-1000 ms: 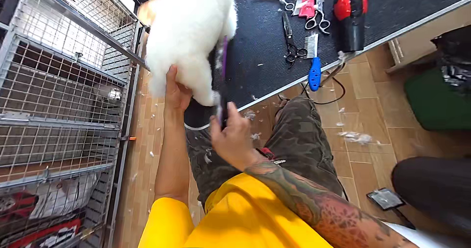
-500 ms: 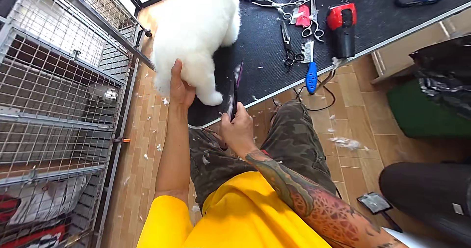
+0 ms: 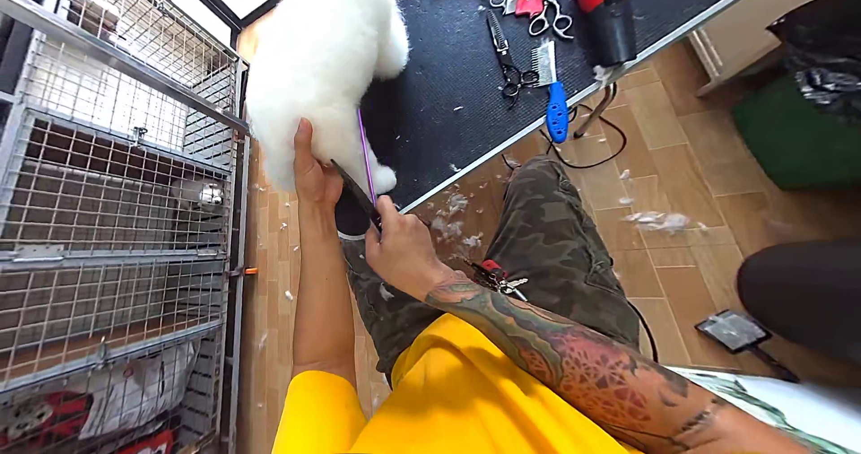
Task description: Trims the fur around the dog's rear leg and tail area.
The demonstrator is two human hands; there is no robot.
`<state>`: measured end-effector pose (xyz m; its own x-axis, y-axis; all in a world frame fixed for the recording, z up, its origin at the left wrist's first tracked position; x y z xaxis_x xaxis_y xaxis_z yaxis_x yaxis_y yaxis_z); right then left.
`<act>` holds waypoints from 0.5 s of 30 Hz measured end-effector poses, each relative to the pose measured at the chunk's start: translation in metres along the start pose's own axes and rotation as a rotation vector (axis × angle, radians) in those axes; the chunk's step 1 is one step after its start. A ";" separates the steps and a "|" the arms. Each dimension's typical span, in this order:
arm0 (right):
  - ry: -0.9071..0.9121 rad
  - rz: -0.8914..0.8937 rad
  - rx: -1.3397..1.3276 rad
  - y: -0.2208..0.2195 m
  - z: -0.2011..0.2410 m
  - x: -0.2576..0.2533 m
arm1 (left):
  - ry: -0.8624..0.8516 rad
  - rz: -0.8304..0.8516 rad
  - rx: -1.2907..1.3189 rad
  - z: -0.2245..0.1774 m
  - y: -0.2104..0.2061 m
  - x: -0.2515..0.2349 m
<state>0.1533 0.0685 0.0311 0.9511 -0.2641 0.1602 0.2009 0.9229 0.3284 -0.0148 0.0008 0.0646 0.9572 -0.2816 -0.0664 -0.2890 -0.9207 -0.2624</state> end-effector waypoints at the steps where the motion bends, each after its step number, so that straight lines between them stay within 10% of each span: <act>1: -0.076 0.092 0.009 0.000 -0.004 -0.005 | -0.007 -0.005 0.003 -0.001 -0.002 -0.001; 8: -0.011 0.018 0.135 0.023 -0.018 0.003 | -0.006 -0.030 -0.027 0.005 -0.003 -0.006; 15: -0.120 0.327 0.262 0.014 -0.016 0.002 | -0.061 -0.132 -0.160 0.010 -0.013 -0.012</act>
<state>0.1620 0.0859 0.0209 0.9177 -0.0150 0.3970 -0.1872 0.8651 0.4654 -0.0220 0.0193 0.0590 0.9845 -0.1430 -0.1011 -0.1545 -0.9811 -0.1166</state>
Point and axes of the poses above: each hand's wrist, its own x-axis away from the middle knuckle, its own y-axis out of the back of the hand, z = x × y, the point moved 6 cm from there along -x, towards the middle knuckle, and after that the axes turned 9 degrees about -x, right-handed, at the moved point
